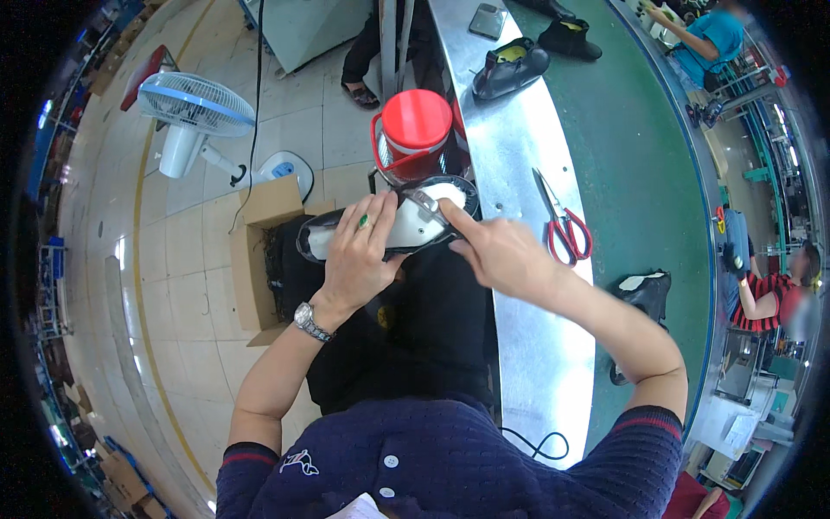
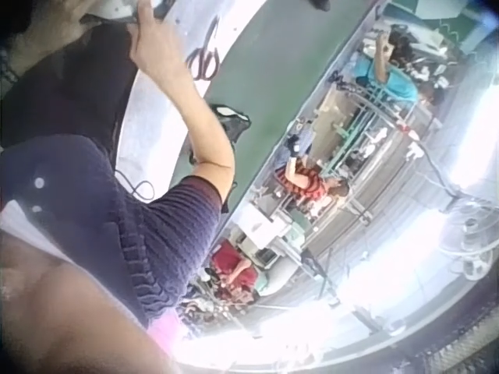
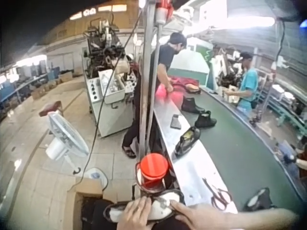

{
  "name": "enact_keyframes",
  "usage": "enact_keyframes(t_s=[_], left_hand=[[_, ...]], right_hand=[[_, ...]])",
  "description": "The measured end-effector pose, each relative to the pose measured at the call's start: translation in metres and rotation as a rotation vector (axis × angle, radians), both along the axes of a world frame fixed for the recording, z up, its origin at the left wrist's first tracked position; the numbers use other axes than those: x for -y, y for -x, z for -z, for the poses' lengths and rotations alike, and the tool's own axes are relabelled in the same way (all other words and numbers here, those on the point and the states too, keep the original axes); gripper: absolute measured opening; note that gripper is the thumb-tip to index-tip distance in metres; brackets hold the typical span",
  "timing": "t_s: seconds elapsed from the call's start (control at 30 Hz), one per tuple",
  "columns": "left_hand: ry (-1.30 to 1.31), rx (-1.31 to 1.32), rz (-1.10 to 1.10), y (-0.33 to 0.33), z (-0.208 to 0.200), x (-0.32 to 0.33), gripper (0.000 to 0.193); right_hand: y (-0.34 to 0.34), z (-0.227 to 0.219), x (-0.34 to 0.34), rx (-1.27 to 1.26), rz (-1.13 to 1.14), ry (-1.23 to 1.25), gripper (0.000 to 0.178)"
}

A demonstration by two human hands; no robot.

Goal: The worker is using pliers and hand force to stretch, position, and glue shoe upper material onto a last, ensuring the material is taut and correctly aligned for the sole attachment process.

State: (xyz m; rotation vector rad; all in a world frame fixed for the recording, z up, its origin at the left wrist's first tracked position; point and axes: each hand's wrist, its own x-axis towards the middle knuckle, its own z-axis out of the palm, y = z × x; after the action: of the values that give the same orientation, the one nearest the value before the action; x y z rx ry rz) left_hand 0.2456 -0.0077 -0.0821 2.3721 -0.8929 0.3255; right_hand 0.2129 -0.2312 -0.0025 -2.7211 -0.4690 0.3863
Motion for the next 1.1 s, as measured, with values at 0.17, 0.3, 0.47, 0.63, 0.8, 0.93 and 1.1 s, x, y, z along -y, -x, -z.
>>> enact_keyframes(t_s=[0.17, 0.3, 0.47, 0.63, 0.8, 0.93, 1.1], left_hand=[[-0.237, 0.267, -0.004, 0.000, 0.008, -0.003, 0.069], [-0.232, 0.282, 0.010, -0.003, 0.007, 0.002, 0.067], [-0.266, 0.306, -0.049, 0.001, 0.011, 0.002, 0.064], [-0.248, 0.317, -0.073, 0.000, 0.013, 0.004, 0.053], [-0.226, 0.287, -0.080, 0.004, 0.011, 0.007, 0.056], [-0.231, 0.280, -0.115, 0.003, 0.013, 0.008, 0.063], [-0.313, 0.338, -0.137, 0.004, 0.014, 0.008, 0.057]], right_hand=[[-0.027, -0.030, -0.006, 0.037, 0.070, -0.257, 0.051], [-0.025, 0.013, -0.010, -0.047, 0.214, -0.156, 0.049], [-0.035, -0.002, -0.016, -0.010, 0.369, -0.362, 0.050], [-0.038, -0.021, -0.014, -0.123, 0.353, -0.313, 0.051], [-0.036, 0.003, -0.012, -0.059, 0.158, -0.105, 0.055], [-0.025, 0.000, -0.034, 0.090, 0.311, -0.342, 0.054], [-0.032, -0.006, -0.035, 0.014, 0.057, 0.017, 0.051]])
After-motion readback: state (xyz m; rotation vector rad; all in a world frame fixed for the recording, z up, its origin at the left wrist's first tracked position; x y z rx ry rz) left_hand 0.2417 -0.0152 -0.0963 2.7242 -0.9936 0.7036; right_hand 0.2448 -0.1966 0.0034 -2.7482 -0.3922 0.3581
